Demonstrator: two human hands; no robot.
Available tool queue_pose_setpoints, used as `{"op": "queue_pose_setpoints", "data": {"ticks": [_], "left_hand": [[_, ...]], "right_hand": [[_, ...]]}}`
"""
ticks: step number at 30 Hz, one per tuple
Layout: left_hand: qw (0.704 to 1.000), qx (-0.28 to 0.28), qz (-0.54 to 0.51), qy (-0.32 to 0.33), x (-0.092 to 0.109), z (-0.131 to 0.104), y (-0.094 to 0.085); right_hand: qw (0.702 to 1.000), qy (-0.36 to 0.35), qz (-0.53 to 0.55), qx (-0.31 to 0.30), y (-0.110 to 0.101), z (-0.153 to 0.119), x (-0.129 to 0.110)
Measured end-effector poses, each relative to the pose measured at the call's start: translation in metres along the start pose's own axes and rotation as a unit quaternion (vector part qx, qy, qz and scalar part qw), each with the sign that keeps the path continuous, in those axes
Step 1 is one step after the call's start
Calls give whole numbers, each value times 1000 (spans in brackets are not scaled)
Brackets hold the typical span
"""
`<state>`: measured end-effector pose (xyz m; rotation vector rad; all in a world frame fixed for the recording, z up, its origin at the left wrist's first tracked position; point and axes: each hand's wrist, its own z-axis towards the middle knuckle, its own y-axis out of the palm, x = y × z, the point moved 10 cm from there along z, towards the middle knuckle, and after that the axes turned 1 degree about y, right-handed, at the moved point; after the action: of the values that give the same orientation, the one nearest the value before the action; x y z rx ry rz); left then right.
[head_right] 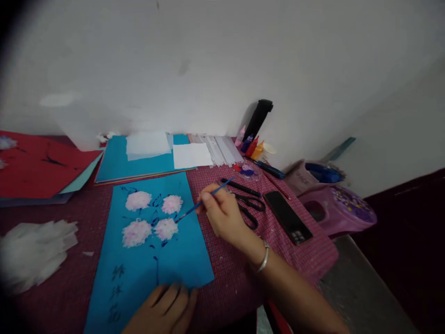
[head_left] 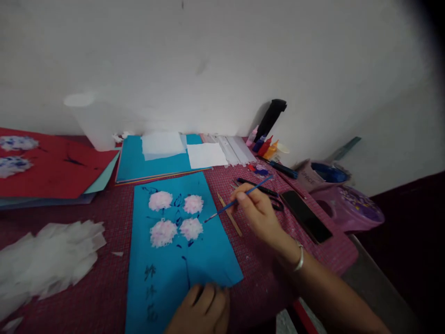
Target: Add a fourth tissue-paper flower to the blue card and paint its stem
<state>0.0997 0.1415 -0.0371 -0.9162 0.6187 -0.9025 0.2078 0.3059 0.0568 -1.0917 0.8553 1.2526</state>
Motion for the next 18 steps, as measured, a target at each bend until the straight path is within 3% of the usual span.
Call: {"op": "queue_pose_setpoints", "data": {"ticks": [2, 4, 9, 18], "left_hand": [[1000, -1, -3, -2, 1, 2, -2], [1000, -7, -4, 3, 4, 0, -2], [1000, -8, 7, -3, 6, -3, 2], [998, 53, -10, -33, -2, 4, -12]], "right_hand": [[1000, -19, -7, -22, 21, -5, 0], [1000, -17, -3, -17, 28, -6, 7], [999, 44, 28, 13, 27, -2, 32], [994, 96, 36, 27, 29, 1, 61]]}}
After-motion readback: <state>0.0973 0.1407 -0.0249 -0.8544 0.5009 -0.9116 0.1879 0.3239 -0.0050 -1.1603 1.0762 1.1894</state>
